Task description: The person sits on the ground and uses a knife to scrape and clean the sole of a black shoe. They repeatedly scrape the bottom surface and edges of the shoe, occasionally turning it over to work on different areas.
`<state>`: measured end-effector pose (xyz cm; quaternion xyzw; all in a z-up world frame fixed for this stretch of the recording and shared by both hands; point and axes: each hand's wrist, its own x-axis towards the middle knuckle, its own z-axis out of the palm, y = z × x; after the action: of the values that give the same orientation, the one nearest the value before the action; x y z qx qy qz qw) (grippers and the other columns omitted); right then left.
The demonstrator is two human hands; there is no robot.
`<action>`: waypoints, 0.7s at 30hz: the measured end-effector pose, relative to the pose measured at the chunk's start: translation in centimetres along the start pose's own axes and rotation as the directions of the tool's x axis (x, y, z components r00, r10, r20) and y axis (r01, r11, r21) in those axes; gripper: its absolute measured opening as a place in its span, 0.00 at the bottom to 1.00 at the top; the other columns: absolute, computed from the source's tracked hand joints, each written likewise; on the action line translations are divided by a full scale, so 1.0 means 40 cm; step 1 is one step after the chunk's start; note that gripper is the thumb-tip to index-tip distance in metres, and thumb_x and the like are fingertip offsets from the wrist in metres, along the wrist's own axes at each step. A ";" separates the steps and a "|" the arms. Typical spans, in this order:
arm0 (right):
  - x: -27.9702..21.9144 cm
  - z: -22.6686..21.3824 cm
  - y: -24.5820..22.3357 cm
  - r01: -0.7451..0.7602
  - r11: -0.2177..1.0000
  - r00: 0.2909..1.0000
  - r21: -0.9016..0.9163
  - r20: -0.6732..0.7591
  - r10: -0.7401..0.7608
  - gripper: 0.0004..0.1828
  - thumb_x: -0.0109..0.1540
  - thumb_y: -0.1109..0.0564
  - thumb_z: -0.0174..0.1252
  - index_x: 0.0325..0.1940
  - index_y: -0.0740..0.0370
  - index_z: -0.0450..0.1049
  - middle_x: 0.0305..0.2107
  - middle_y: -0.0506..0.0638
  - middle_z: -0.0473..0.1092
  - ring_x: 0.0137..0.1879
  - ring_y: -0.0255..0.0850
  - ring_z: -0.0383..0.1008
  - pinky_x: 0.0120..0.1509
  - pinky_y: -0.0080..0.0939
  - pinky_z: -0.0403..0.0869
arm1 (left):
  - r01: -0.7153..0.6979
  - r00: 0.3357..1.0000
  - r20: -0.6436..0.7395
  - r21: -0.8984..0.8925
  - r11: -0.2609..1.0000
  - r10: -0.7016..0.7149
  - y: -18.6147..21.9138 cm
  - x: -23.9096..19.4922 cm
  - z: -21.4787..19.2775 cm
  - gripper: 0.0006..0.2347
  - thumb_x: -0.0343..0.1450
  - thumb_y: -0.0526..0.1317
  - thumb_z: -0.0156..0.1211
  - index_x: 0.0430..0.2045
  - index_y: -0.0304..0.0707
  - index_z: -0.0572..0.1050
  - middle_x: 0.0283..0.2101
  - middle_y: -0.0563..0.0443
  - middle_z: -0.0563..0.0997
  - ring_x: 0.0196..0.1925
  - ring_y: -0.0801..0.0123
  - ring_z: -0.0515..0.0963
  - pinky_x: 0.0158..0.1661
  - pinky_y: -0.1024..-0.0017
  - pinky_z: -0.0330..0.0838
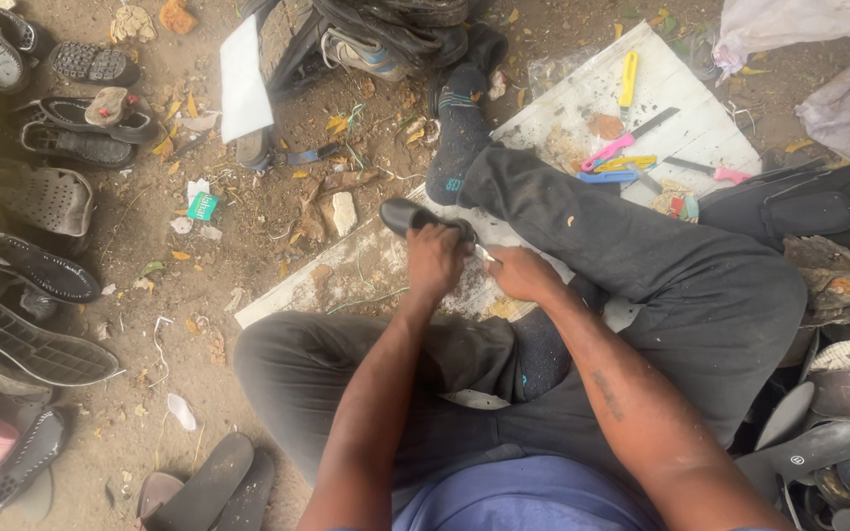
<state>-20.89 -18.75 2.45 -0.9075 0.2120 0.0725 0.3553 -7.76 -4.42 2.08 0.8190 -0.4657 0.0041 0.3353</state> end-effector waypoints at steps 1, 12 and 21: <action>-0.005 -0.002 -0.010 0.007 1.000 1.000 -0.005 -0.011 -0.007 0.17 0.65 0.49 0.53 0.52 0.60 0.75 0.39 0.67 0.75 0.48 0.65 0.75 0.51 0.62 0.71 | 0.059 0.998 0.003 -0.040 0.997 -0.059 -0.012 0.007 0.003 0.07 0.68 0.42 0.65 0.28 0.39 0.80 0.32 0.49 0.82 0.36 0.60 0.78 0.43 0.59 0.61; -0.081 0.050 -0.040 -0.089 0.996 0.995 -0.008 -0.047 0.089 0.16 0.67 0.50 0.53 0.49 0.65 0.75 0.40 0.69 0.75 0.50 0.65 0.76 0.54 0.60 0.72 | 0.177 0.984 -0.023 -0.060 0.982 -0.179 -0.029 0.020 0.024 0.08 0.67 0.44 0.66 0.28 0.39 0.82 0.33 0.48 0.84 0.39 0.57 0.80 0.42 0.58 0.61; 0.058 -0.013 -0.092 -0.138 0.990 0.989 -0.019 0.044 0.139 0.19 0.66 0.51 0.50 0.60 0.57 0.72 0.43 0.62 0.76 0.52 0.58 0.77 0.56 0.59 0.72 | 0.806 0.591 -0.054 0.020 0.591 -0.805 0.005 0.127 0.019 0.10 0.73 0.47 0.60 0.39 0.45 0.84 0.34 0.45 0.86 0.35 0.57 0.85 0.43 0.59 0.74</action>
<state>-17.20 -17.44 4.45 -0.8915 0.2659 0.1193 0.3469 -5.27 -8.77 3.22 0.9477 -0.0388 -0.1218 0.2925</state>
